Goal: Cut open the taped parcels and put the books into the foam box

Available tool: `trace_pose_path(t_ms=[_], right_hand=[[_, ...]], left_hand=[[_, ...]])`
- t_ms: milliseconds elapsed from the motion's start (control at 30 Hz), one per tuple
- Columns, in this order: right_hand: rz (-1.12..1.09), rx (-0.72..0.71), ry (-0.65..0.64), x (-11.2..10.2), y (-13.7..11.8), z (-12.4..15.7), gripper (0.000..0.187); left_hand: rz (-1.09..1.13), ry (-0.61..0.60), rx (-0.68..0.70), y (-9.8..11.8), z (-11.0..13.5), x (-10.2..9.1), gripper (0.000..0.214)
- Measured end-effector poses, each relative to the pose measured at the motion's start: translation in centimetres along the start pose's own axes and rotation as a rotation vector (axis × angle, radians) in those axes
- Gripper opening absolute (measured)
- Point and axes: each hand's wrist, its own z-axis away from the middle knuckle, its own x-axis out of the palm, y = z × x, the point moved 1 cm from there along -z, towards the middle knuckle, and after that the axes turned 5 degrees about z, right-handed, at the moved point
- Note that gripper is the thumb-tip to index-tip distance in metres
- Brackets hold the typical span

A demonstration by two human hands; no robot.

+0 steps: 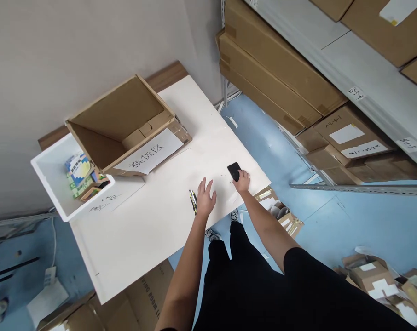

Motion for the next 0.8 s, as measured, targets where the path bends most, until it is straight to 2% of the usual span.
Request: trace_pose_path(t_ms=[133, 267, 333, 467, 600, 700, 800], right_hand=[[-0.014, 0.019, -0.007, 0.0, -0.3, 0.1, 0.069], [-0.009, -0.006, -0.024, -0.8, 0.0, 0.0, 0.089], [-0.003, -0.026, -0.007, -1.4, 0.7, -0.1, 0.093], [0.013, -0.027, 0.028, -2.9, 2.8, 0.0, 0.087], [0.074, -0.033, -0.025, -3.6, 4.1, -0.1, 0.086], [0.096, -0.045, -0.043, -3.4, 3.5, -1.5, 0.084], [0.083, -0.049, -0.023, -3.3, 1.6, -4.1, 0.080]], left_hand=[[0.017, 0.000, -0.019, 0.1, -0.3, 0.6, 0.053], [0.036, -0.007, -0.011, 0.5, -0.9, 0.8, 0.054], [0.039, -0.001, -0.014, 0.5, -1.2, 0.8, 0.055], [0.051, 0.017, -0.023, 0.5, -1.8, 0.8, 0.054], [0.061, 0.022, -0.017, 0.6, -1.9, 1.1, 0.055], [0.049, 0.031, -0.019, 0.7, -1.5, 1.3, 0.054], [0.022, 0.023, -0.031, 0.6, -1.1, 1.1, 0.056]])
